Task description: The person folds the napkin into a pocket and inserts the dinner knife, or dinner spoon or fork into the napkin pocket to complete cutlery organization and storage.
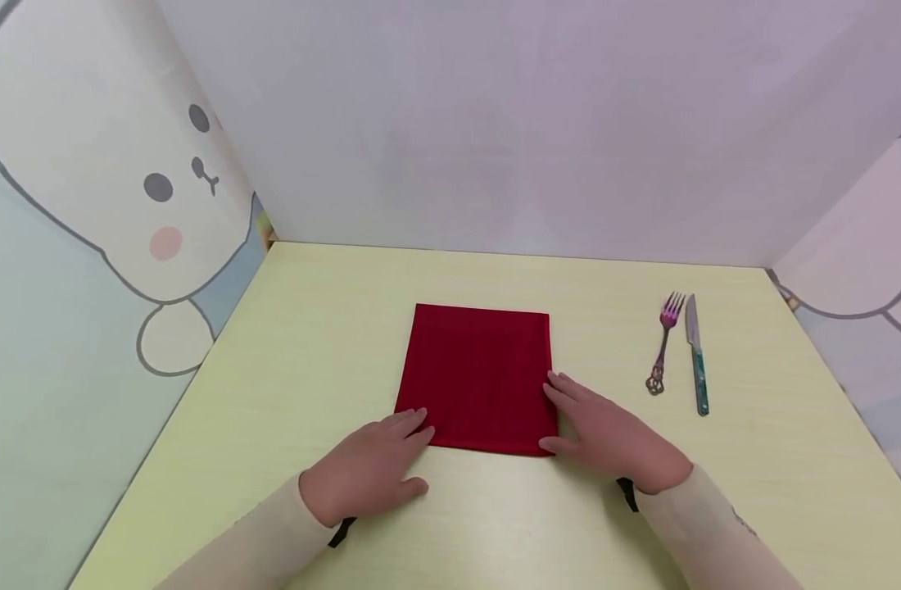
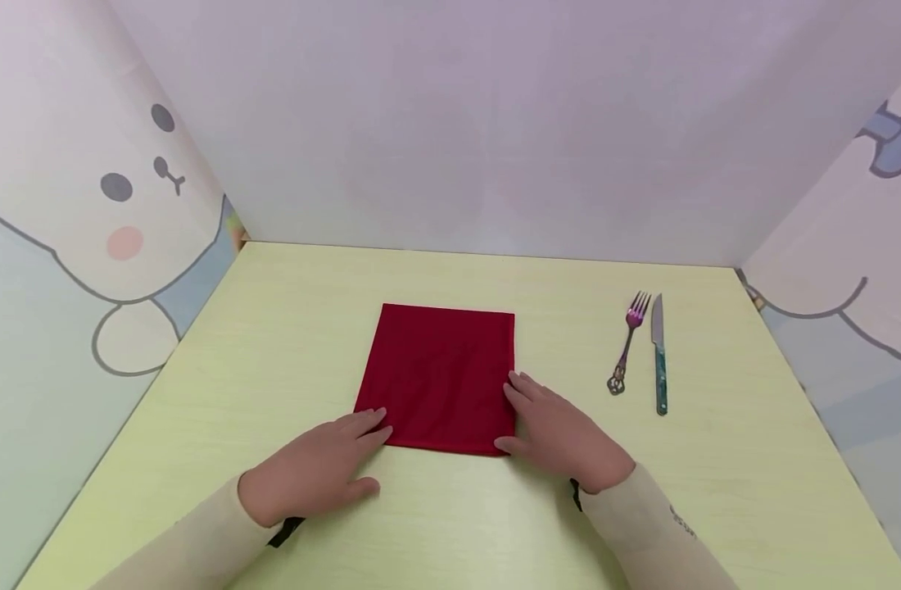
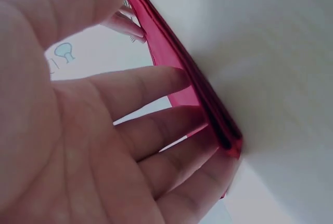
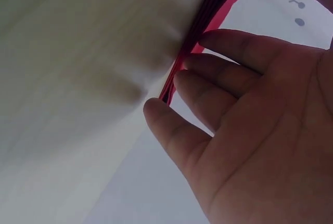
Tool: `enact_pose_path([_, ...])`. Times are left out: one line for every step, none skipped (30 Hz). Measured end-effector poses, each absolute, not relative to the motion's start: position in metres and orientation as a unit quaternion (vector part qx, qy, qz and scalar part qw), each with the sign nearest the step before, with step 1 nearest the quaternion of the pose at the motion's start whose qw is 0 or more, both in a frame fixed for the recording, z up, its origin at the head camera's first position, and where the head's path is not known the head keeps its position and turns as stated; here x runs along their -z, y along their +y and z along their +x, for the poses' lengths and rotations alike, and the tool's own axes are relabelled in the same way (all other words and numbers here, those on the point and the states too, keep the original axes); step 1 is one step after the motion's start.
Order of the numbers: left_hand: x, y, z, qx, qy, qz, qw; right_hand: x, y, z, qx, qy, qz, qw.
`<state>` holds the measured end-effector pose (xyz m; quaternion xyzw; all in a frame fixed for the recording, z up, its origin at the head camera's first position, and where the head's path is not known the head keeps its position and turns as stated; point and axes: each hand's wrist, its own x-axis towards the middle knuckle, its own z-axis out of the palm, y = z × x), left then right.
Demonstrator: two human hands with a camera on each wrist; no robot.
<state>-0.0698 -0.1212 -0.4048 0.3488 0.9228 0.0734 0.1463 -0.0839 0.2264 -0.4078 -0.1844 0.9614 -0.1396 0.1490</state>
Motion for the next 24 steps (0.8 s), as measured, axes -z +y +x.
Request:
enact_pose_path([0.404,-0.121,-0.071,-0.076,0.923,0.346,0.147,0.408,0.226,-0.083,0.142,0.961,-0.181,0.151])
enact_pose_path([0.404,-0.12,-0.072,-0.077,0.924,0.346,0.145,0.407,0.226,-0.083,0.144,0.961,-0.179,0.152])
enact_pose_path([0.404,-0.118,-0.073,-0.077,0.925,0.344,0.143,0.408,0.226,-0.083,0.147,0.961,-0.177,0.154])
enact_pose_path([0.403,-0.117,-0.074,-0.077,0.926,0.343,0.142,0.408,0.226,-0.083,0.148,0.961,-0.176,0.156])
enact_pose_path([0.403,-0.115,-0.076,-0.077,0.927,0.34,0.14,0.408,0.226,-0.083,0.15,0.96,-0.177,0.156])
enact_pose_path([0.403,-0.113,-0.079,-0.076,0.929,0.336,0.138,0.409,0.226,-0.083,0.151,0.96,-0.177,0.157])
enact_pose_path([0.402,-0.111,-0.081,-0.076,0.93,0.331,0.137,0.409,0.226,-0.083,0.152,0.96,-0.177,0.157])
enact_pose_path([0.401,-0.11,-0.084,-0.077,0.933,0.324,0.137,0.41,0.227,-0.083,0.152,0.959,-0.179,0.157])
enact_pose_path([0.4,-0.108,-0.088,-0.079,0.935,0.318,0.135,0.411,0.227,-0.083,0.152,0.959,-0.181,0.156])
enact_pose_path([0.399,-0.107,-0.092,-0.08,0.938,0.31,0.134,0.412,0.227,-0.083,0.151,0.959,-0.184,0.154])
enact_pose_path([0.399,-0.106,-0.096,-0.084,0.94,0.303,0.135,0.412,0.227,-0.083,0.15,0.959,-0.188,0.152])
enact_pose_path([0.398,-0.106,-0.1,-0.089,0.941,0.298,0.136,0.412,0.228,-0.083,0.15,0.959,-0.188,0.151])
enact_pose_path([0.398,-0.105,-0.105,-0.093,0.941,0.294,0.138,0.412,0.228,-0.083,0.15,0.959,-0.19,0.15])
enact_pose_path([0.398,-0.105,-0.109,-0.096,0.942,0.29,0.14,0.411,0.228,-0.083,0.149,0.959,-0.193,0.148])
enact_pose_path([0.398,-0.105,-0.114,-0.098,0.941,0.29,0.143,0.411,0.228,-0.084,0.146,0.959,-0.194,0.147])
enact_pose_path([0.399,-0.105,-0.117,-0.099,0.941,0.289,0.148,0.411,0.228,-0.084,0.145,0.959,-0.196,0.145])
enact_pose_path([0.399,-0.105,-0.121,-0.101,0.939,0.29,0.152,0.411,0.228,-0.084,0.143,0.959,-0.196,0.145])
enact_pose_path([0.4,-0.105,-0.123,-0.1,0.939,0.291,0.155,0.411,0.228,-0.084,0.141,0.959,-0.197,0.144])
enact_pose_path([0.401,-0.105,-0.126,-0.097,0.938,0.292,0.158,0.411,0.228,-0.084,0.141,0.959,-0.199,0.143])
enact_pose_path([0.402,-0.106,-0.127,-0.094,0.938,0.293,0.161,0.411,0.228,-0.084,0.14,0.959,-0.201,0.142])
enact_pose_path([0.403,-0.106,-0.129,-0.09,0.937,0.295,0.163,0.411,0.228,-0.084,0.141,0.959,-0.202,0.142])
enact_pose_path([0.403,-0.106,-0.13,-0.086,0.937,0.296,0.163,0.41,0.228,-0.083,0.142,0.959,-0.202,0.142])
enact_pose_path([0.404,-0.106,-0.13,-0.085,0.937,0.296,0.164,0.41,0.229,-0.083,0.141,0.959,-0.202,0.141])
enact_pose_path([0.404,-0.106,-0.131,-0.079,0.937,0.297,0.164,0.409,0.229,-0.082,0.141,0.959,-0.202,0.14])
